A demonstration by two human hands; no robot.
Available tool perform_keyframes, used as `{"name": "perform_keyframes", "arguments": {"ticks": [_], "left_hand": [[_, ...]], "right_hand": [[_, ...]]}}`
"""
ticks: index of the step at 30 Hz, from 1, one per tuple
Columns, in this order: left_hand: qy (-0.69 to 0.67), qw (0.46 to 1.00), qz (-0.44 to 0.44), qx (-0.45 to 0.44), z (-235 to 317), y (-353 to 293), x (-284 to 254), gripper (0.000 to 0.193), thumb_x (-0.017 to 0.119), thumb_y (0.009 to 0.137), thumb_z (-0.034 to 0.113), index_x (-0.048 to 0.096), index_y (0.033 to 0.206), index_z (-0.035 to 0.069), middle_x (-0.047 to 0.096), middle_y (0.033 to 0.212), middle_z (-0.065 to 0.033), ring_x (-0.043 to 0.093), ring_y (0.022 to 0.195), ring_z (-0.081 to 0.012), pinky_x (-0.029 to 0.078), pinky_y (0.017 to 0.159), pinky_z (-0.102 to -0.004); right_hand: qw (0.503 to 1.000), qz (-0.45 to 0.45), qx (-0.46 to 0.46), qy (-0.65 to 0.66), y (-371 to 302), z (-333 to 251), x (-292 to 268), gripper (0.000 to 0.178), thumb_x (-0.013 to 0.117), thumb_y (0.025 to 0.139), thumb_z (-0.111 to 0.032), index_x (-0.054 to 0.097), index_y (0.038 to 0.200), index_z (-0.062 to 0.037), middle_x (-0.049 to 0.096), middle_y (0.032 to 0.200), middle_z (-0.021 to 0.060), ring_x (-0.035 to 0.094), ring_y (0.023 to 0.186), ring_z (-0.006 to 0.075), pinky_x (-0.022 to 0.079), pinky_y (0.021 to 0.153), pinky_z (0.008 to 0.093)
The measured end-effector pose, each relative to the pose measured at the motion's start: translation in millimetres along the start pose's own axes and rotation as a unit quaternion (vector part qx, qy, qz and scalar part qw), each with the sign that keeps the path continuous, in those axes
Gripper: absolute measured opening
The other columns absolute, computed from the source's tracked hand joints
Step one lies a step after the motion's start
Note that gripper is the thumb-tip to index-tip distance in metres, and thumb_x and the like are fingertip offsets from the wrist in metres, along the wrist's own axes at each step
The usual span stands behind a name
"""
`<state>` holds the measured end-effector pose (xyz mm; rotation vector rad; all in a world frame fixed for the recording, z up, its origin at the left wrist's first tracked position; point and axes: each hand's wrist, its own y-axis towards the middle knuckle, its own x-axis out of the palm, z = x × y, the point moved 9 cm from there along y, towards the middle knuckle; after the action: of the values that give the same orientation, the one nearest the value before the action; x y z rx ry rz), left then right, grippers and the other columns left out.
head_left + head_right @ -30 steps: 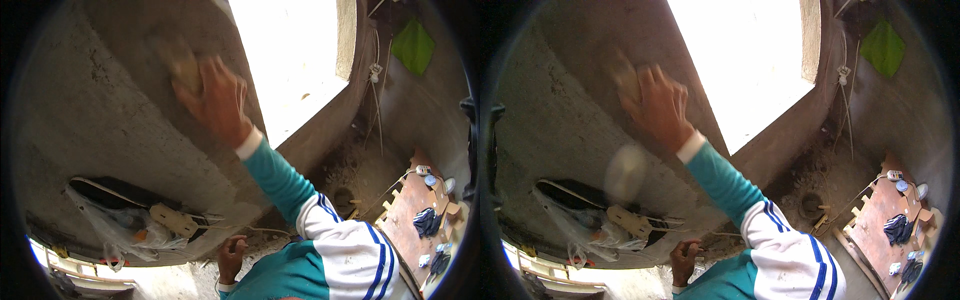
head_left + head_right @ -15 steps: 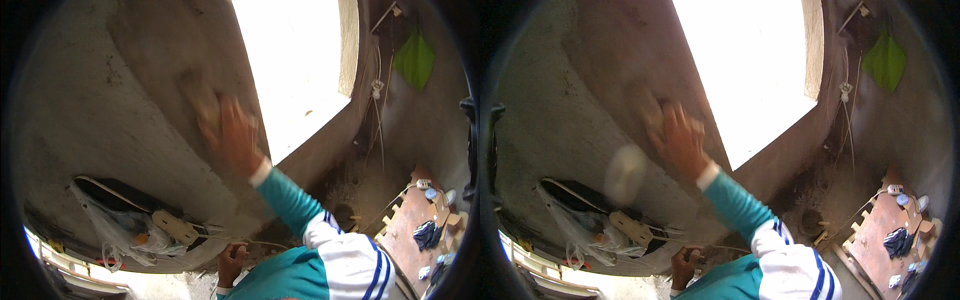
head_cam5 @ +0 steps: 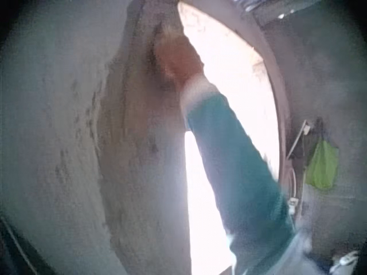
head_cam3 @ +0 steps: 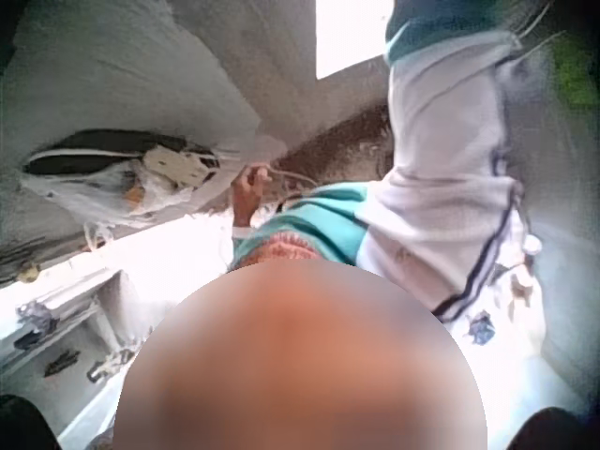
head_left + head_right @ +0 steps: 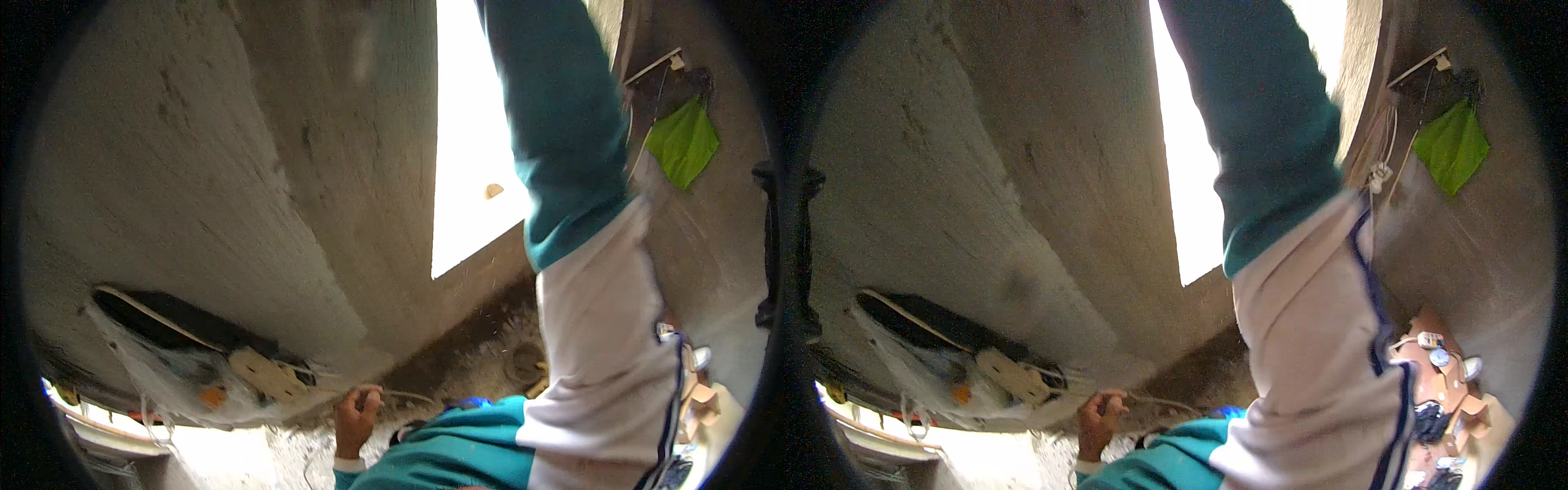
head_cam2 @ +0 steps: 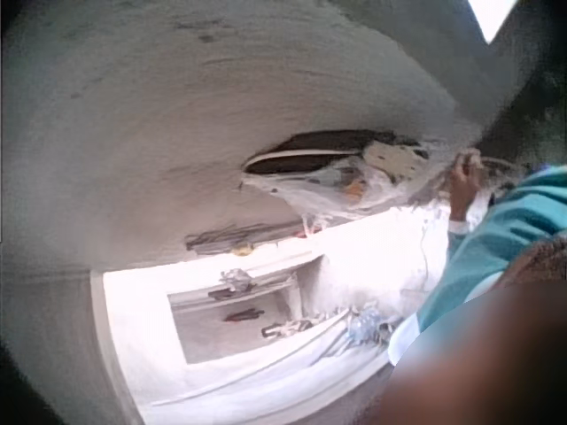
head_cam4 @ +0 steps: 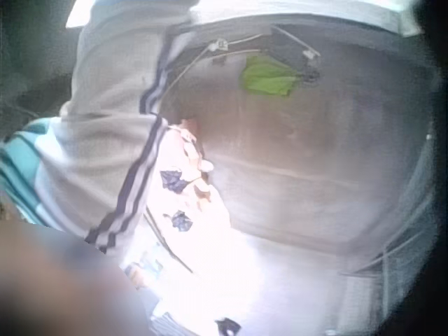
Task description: The person scoops plaster from a bucket with a trowel and applies it to a wall around a window opening. They smooth the surface with a trowel and a wooden float, repeatedly adding material and leveling the wall.
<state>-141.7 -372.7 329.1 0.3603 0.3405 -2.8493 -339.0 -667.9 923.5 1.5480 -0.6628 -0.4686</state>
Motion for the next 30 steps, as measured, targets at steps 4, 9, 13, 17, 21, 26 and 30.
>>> {"name": "perform_keyframes", "arguments": {"ticks": [4,9,13,17,21,26,30], "left_hand": [[0.044,0.997,-0.034,0.053,-1.0,2.3,23.9,0.023,0.065,0.101,0.024,0.074,0.112,0.006,0.076,0.092,-0.0103,0.072,0.088,-0.0211,0.056,0.082,-0.0359],[0.104,0.989,-0.074,0.068,-2.5,-8.3,40.4,0.021,0.065,0.102,0.02,0.073,0.111,0.003,0.076,0.098,-0.011,0.075,0.087,-0.0192,0.058,0.082,-0.0353],[0.081,0.991,-0.071,0.077,-6.1,-23.6,41.5,0.021,0.066,0.101,0.019,0.073,0.111,0.003,0.077,0.098,-0.0104,0.075,0.087,-0.0189,0.058,0.081,-0.0342],[0.041,0.998,-0.026,0.048,-27.0,-35.4,33.4,0.022,0.067,0.1,0.021,0.074,0.112,0.004,0.077,0.093,-0.0112,0.074,0.084,-0.0203,0.056,0.079,-0.0344],[0.052,0.998,-0.014,0.036,-41.0,-40.2,24.7,0.021,0.064,0.102,0.018,0.073,0.11,0.001,0.076,0.095,-0.0101,0.073,0.084,-0.0159,0.057,0.078,-0.0316],[0.01,0.999,-0.013,0.046,-32.1,-42.9,20.2,0.023,0.064,0.099,0.021,0.074,0.107,0.001,0.076,0.087,-0.0081,0.071,0.084,-0.0153,0.056,0.079,-0.0325],[0.09,0.995,0.013,0.048,-15.1,-26.0,16.4,0.027,0.067,0.099,0.029,0.076,0.106,0.004,0.076,0.083,-0.0068,0.074,0.084,-0.0179,0.057,0.082,-0.0349]], "right_hand": [[0.998,-0.052,0.032,0.004,-189.7,-1.7,-35.2,0.062,0.072,0.097,-0.038,0.047,0.134,0.0049,0.067,0.111,0.0262,0.074,0.085,0.0342,0.06,0.068,0.0457],[0.988,-0.095,0.088,0.082,-358.3,-22.3,-73.7,0.055,0.077,0.092,-0.028,0.046,0.123,0.0056,0.06,0.1,0.0252,0.067,0.076,0.0369,0.055,0.06,0.0472],[0.993,-0.102,0.048,0.019,-265.8,-16.1,-61.8,0.058,0.073,0.097,-0.031,0.048,0.132,0.0084,0.065,0.108,0.03,0.072,0.083,0.0435,0.059,0.064,0.0443],[0.999,-0.034,0.033,0.022,-108.1,-24.8,-46.0,0.059,0.075,0.095,-0.029,0.048,0.132,0.0078,0.065,0.108,0.0291,0.071,0.083,0.0427,0.059,0.065,0.0458],[0.999,-0.013,0.039,0.021,-72.1,-26.2,-38.7,0.06,0.077,0.094,-0.028,0.047,0.132,0.0073,0.065,0.109,0.0281,0.071,0.083,0.0419,0.058,0.066,0.0473],[0.997,-0.048,0.059,0.016,-211.3,-18.7,-50.2,0.061,0.079,0.092,-0.026,0.046,0.132,0.0066,0.065,0.11,0.0269,0.07,0.083,0.0409,0.057,0.068,0.0491],[0.976,-0.17,0.129,0.034,-404.0,-35.5,-74.5,0.063,0.081,0.09,-0.024,0.045,0.131,0.006,0.064,0.111,0.026,0.07,0.083,0.0401,0.057,0.069,0.0506]]}}
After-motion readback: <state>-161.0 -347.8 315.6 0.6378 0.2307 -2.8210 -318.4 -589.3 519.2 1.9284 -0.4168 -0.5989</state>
